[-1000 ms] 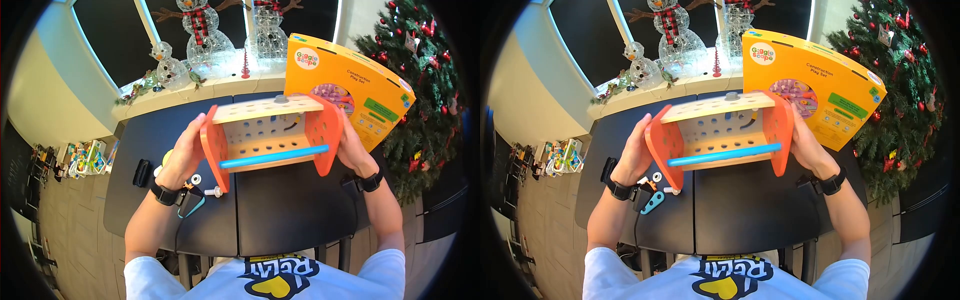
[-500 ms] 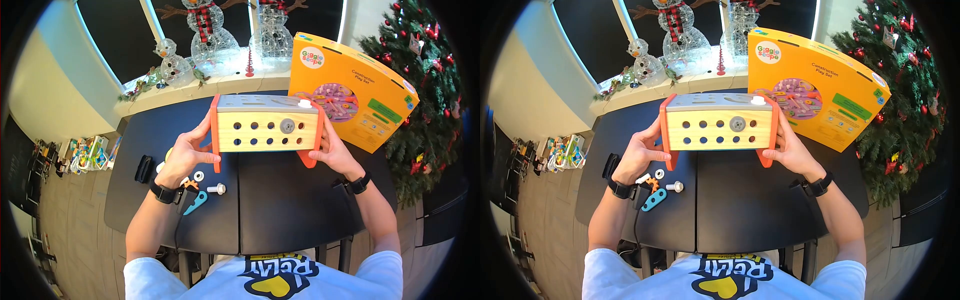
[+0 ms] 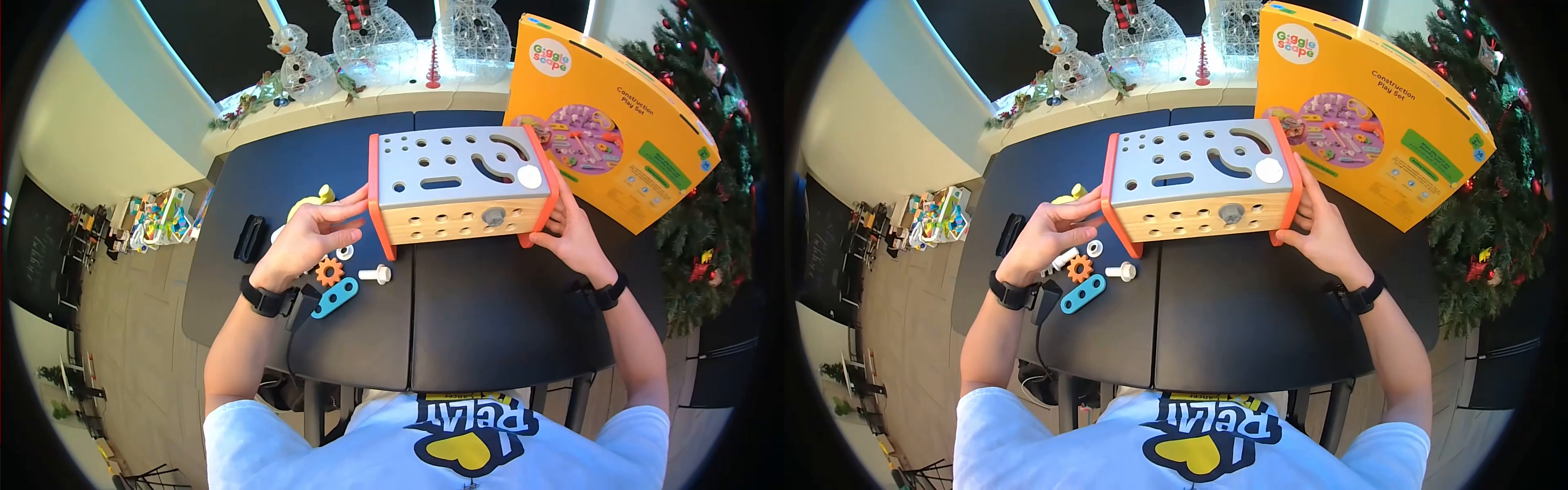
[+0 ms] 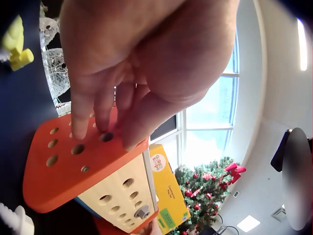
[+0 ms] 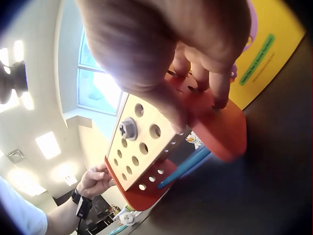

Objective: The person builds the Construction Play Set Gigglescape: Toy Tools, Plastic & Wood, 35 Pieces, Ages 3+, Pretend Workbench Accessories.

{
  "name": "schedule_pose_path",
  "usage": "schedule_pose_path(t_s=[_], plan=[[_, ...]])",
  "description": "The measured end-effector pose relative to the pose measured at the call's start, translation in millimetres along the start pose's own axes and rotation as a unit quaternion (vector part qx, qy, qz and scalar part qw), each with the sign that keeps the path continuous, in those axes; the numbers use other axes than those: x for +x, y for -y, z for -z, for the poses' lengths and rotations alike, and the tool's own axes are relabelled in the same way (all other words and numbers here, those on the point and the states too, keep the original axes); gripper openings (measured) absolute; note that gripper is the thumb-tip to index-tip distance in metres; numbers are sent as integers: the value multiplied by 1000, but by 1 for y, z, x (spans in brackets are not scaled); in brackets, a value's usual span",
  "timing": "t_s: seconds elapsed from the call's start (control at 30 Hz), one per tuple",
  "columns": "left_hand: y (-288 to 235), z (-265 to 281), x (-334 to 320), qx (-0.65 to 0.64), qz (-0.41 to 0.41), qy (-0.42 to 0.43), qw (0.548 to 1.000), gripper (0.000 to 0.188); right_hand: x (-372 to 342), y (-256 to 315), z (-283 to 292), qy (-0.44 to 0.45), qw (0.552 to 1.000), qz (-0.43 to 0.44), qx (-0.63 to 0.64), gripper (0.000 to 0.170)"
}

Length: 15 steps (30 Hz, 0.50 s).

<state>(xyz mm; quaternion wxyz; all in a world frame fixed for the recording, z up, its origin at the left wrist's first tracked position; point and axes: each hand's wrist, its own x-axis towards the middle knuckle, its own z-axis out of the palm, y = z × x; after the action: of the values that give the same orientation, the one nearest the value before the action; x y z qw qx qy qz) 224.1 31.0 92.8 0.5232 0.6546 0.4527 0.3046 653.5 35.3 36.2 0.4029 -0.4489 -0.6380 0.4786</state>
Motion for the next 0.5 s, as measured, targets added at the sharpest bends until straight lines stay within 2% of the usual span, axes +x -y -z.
schedule_pose_path(t_s=[0.1,0.17,0.2,0.27,0.3,0.33,0.43,0.47,0.5], plan=[[-1,-4,-7,-2,-18,-32,999,46,-3,4,2,-7,1000,27,-3,117],[-10,0,-15,71,-4,-53,996,38,-5,13,3,-31,998,62,-15,117],[-12,2,-19,107,4,-63,992,35,-6,16,3,-55,993,99,-38,107],[-10,6,-27,300,-31,-76,950,29,-9,27,0,-116,963,152,-189,99],[-9,9,-32,393,-48,-81,915,27,-10,34,-3,-146,937,178,-261,96],[7,14,-35,454,-80,-93,882,24,-12,43,-12,-177,906,233,-307,78],[29,22,-47,516,-53,-88,850,27,-13,55,-32,-168,839,369,-363,64],[35,24,-52,560,-30,-69,825,34,-15,61,-50,-130,823,412,-370,50],[38,24,-55,563,-25,-56,824,37,-17,64,-62,-101,844,399,-343,37]])
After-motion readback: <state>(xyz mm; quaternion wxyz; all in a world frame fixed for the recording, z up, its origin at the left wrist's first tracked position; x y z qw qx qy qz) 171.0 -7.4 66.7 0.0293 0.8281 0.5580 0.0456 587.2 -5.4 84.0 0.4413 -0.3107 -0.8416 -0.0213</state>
